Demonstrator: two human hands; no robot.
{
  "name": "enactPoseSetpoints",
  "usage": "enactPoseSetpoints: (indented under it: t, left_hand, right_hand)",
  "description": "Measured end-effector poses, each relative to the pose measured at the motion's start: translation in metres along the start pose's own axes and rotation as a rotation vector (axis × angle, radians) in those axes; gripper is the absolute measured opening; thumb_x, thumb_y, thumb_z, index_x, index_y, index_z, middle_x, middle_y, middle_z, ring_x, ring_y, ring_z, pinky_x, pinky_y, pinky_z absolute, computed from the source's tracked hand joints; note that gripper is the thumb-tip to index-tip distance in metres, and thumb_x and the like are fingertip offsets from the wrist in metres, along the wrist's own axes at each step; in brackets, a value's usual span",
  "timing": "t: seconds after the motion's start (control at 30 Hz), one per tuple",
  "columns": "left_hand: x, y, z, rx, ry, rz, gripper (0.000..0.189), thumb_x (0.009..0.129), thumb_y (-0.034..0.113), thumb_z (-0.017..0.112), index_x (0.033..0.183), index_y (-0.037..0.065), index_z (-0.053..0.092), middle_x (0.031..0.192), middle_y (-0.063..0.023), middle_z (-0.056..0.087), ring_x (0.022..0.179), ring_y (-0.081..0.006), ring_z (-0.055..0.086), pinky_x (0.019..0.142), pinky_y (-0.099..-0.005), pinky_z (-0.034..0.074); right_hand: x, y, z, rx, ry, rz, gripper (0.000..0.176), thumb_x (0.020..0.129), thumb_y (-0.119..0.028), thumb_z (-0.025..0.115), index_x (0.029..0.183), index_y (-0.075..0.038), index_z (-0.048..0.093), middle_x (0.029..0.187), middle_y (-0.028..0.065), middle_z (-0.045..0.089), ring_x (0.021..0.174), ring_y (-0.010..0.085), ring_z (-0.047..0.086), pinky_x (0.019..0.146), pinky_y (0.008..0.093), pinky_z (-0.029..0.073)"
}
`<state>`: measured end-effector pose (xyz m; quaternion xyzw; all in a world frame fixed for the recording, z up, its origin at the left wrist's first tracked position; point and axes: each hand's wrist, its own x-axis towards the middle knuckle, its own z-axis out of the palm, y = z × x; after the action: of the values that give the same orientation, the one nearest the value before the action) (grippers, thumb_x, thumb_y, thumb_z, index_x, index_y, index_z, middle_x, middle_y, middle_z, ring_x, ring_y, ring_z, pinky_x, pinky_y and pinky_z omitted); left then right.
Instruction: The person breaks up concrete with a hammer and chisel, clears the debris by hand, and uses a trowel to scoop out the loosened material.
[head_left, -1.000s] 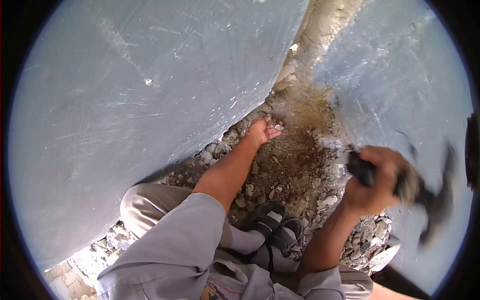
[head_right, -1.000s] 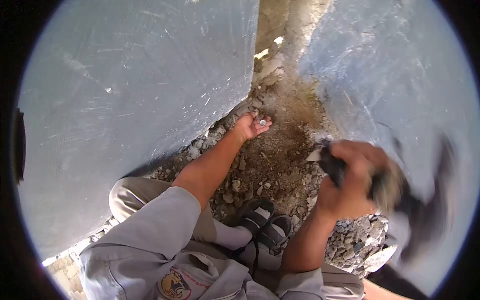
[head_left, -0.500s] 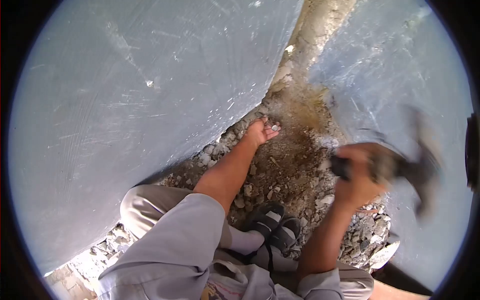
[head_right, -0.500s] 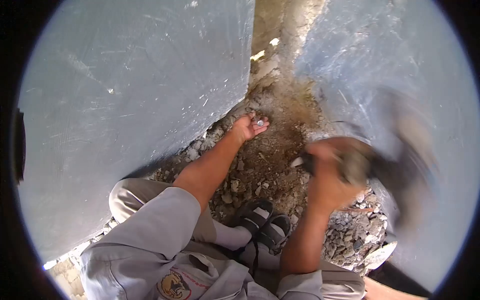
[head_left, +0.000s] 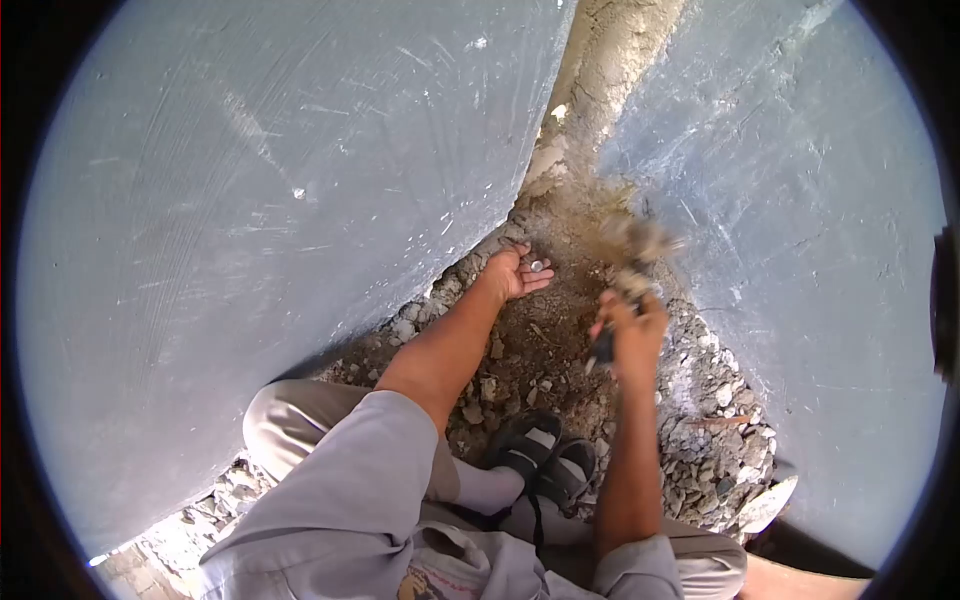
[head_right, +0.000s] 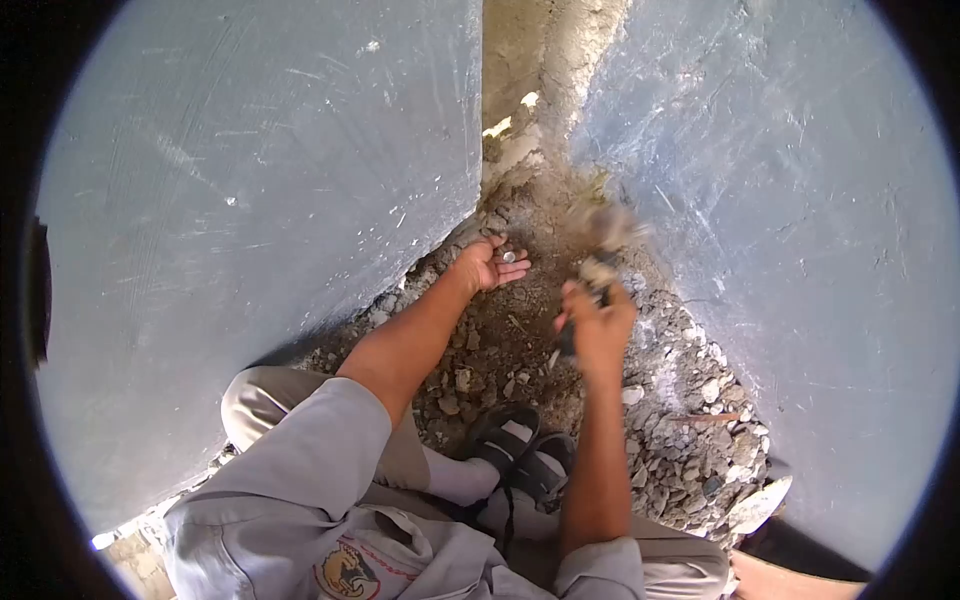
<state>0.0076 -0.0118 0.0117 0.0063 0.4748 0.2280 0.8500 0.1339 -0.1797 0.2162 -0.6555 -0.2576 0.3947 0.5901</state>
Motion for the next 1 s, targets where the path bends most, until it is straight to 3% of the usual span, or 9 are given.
enactPoseSetpoints:
  t: [0.13,0.23,0.3,0.6,0.7,0.77,0.8,0.9,1.0]
  left_hand:
    - [-0.003,0.004,-0.006,0.049,-0.042,-0.083,0.029,0.102,0.029,0.046,0.123,0.009,0.046,0.121,-0.0244,0.061,0.114,-0.046,0.058,0.098,-0.0589,0.047]
    - [0.0,0.005,-0.006,0.072,-0.052,-0.036,0.025,0.101,0.026,0.047,0.12,0.01,0.047,0.123,-0.0249,0.059,0.115,-0.0453,0.058,0.098,-0.0592,0.047]
    - [0.011,0.002,-0.009,0.089,-0.038,-0.016,0.025,0.098,0.024,0.05,0.12,0.011,0.049,0.118,-0.0247,0.061,0.11,-0.0464,0.06,0.097,-0.0606,0.046]
    - [-0.002,0.005,-0.016,0.106,0.044,-0.046,0.026,0.096,0.03,0.057,0.115,0.012,0.059,0.122,-0.0236,0.059,0.111,-0.046,0.059,0.097,-0.0587,0.047]
    - [-0.004,0.006,-0.017,0.168,0.093,-0.052,0.037,0.092,0.036,0.063,0.122,0.015,0.059,0.122,-0.0223,0.059,0.111,-0.0435,0.06,0.096,-0.0547,0.049]
    - [0.009,0.007,-0.021,0.222,0.117,-0.099,0.045,0.089,0.038,0.067,0.127,0.017,0.058,0.123,-0.0206,0.059,0.112,-0.0413,0.06,0.094,-0.0509,0.05]
    - [0.033,0.004,-0.038,0.348,0.137,-0.061,0.052,0.083,0.044,0.074,0.125,0.017,0.06,0.12,-0.0167,0.06,0.106,-0.036,0.063,0.088,-0.0448,0.054]
    - [0.02,0.008,-0.035,0.634,0.245,0.048,0.054,0.079,0.049,0.076,0.12,0.016,0.064,0.118,-0.0138,0.061,0.099,-0.0314,0.064,0.08,-0.0422,0.056]
    - [0.026,0.008,-0.036,0.681,0.356,0.173,0.05,0.071,0.05,0.083,0.099,0.011,0.07,0.093,-0.007,0.062,0.073,-0.023,0.057,0.06,-0.0366,0.052]
  right_hand:
    - [0.022,-0.04,0.01,0.16,0.166,-0.203,0.022,0.084,-0.005,0.065,0.103,0.0,0.055,0.069,0.0064,0.059,0.048,0.0147,0.057,0.043,0.0283,0.046]
    - [0.033,0.038,0.014,0.041,0.062,-0.207,0.018,0.085,-0.006,0.064,0.098,0.002,0.055,0.065,0.0071,0.057,0.046,0.0173,0.056,0.043,0.0299,0.047]
    - [0.018,0.046,0.019,-0.245,-0.336,0.451,0.022,0.084,-0.008,0.066,0.1,0.001,0.054,0.065,0.0075,0.057,0.046,0.0168,0.055,0.043,0.0295,0.046]
    - [0.009,-0.039,0.015,-0.023,0.036,-0.188,0.019,0.086,-0.009,0.065,0.097,0.003,0.055,0.067,0.0049,0.058,0.049,0.0111,0.056,0.043,0.0247,0.043]
    - [0.018,0.02,0.019,-0.126,0.063,-0.296,0.018,0.088,-0.009,0.064,0.098,0.002,0.055,0.072,0.006,0.06,0.052,0.01,0.056,0.044,0.0248,0.044]
    - [0.01,0.059,0.022,-0.311,-0.249,0.092,0.025,0.082,-0.011,0.066,0.099,0.005,0.055,0.078,0.0102,0.061,0.053,0.0149,0.057,0.046,0.0315,0.047]
    - [0.012,0.082,0.018,-0.331,-0.299,0.374,0.029,0.08,-0.012,0.069,0.098,0.006,0.056,0.076,0.0107,0.06,0.052,0.0174,0.059,0.045,0.0329,0.046]
    - [0.0,0.038,0.01,-0.285,-0.312,0.327,0.027,0.081,-0.008,0.067,0.102,0.004,0.056,0.067,0.0074,0.057,0.051,0.0182,0.057,0.044,0.0329,0.047]
    - [-0.006,-0.007,0.011,-0.17,-0.185,0.091,0.025,0.083,-0.008,0.067,0.101,0.004,0.054,0.068,0.0061,0.057,0.05,0.0148,0.056,0.043,0.0296,0.045]
